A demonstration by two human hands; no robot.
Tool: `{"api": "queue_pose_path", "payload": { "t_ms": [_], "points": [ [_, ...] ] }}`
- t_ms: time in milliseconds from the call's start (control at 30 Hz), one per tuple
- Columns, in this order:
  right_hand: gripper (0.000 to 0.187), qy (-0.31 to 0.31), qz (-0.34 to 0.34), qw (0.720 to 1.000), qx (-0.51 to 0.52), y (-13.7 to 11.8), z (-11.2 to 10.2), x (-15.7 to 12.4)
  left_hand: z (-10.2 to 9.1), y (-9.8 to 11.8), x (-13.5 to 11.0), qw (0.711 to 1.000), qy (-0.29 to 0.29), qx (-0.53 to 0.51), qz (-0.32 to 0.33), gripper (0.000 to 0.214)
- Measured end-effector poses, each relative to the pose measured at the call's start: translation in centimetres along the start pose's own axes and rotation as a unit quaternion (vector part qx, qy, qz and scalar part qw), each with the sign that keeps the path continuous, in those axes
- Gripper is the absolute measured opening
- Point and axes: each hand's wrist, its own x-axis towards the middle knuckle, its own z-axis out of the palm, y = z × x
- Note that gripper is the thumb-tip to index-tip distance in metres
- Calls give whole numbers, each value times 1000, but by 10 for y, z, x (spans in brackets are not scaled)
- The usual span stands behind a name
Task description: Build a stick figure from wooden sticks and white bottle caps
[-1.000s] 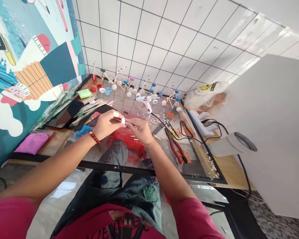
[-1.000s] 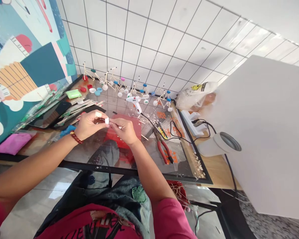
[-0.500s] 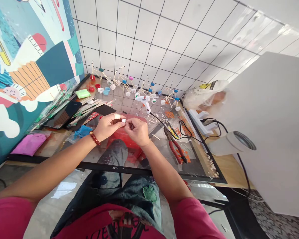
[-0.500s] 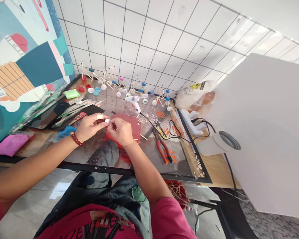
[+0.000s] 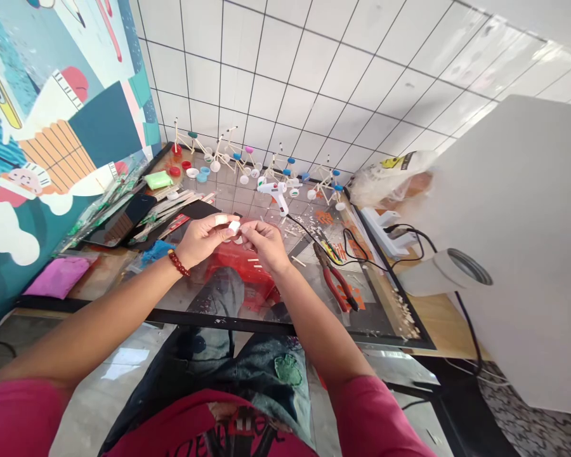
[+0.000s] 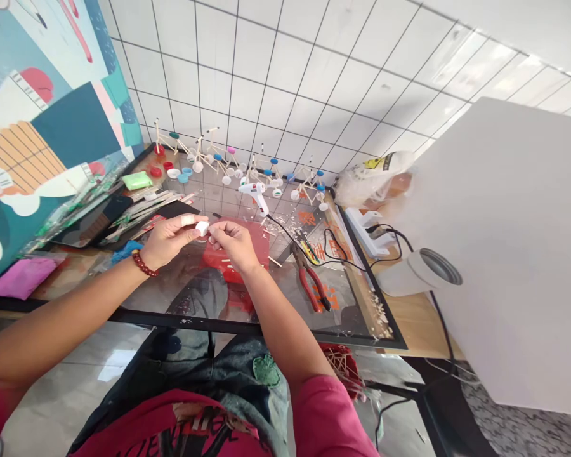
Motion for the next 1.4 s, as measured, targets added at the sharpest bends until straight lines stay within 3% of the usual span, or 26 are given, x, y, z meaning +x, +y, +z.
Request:
{"api": "queue_pose_path", "payload": {
  "t_ms": [100, 300, 467, 533, 600, 700, 800, 900, 967, 1067, 1200, 1400],
  "points": [
    [38, -28, -2, 1000, 0, -1, -3, 0, 1, 0, 1, 999, 22, 18, 35, 42],
    [39, -28, 0, 1000, -13, 4, -5, 2, 3, 4, -3, 997, 25, 22, 74, 32],
    [36, -32, -62, 993, -93, 2, -6, -1, 2, 5, -4, 997, 31, 30, 70, 32],
    [29, -26, -128, 975, -182, -1, -6, -5, 1, 4, -3, 996, 28, 39, 72, 32],
    [20, -4, -195, 939, -283, -2, -3, -9, 1, 4, -3, 995, 19, 54, 76, 30],
    [13, 41, -231, 905, -354, -1, 2, -10, 1, 6, -2, 996, 3, 60, 73, 26],
    [15, 101, -178, 938, -280, 1, 0, -4, 4, 5, -3, 1000, -10, 0, 24, 31],
    [24, 171, -123, 964, -161, -3, -8, 3, 7, 3, -2, 988, -15, -146, -50, 42],
    [27, 158, -120, 973, -119, -8, -13, 4, 8, 2, -1, 970, -14, -230, -82, 45],
    [28, 90, -132, 982, -103, -10, -12, 1, 7, 0, 3, 957, -8, -275, -95, 44],
    [22, 57, -166, 975, -139, -4, -6, -5, 5, -2, 4, 958, 7, -270, -95, 40],
    [15, 38, -233, 938, -253, 0, -3, -8, 6, -7, 3, 972, 31, -211, -101, 43]
  ]
}}
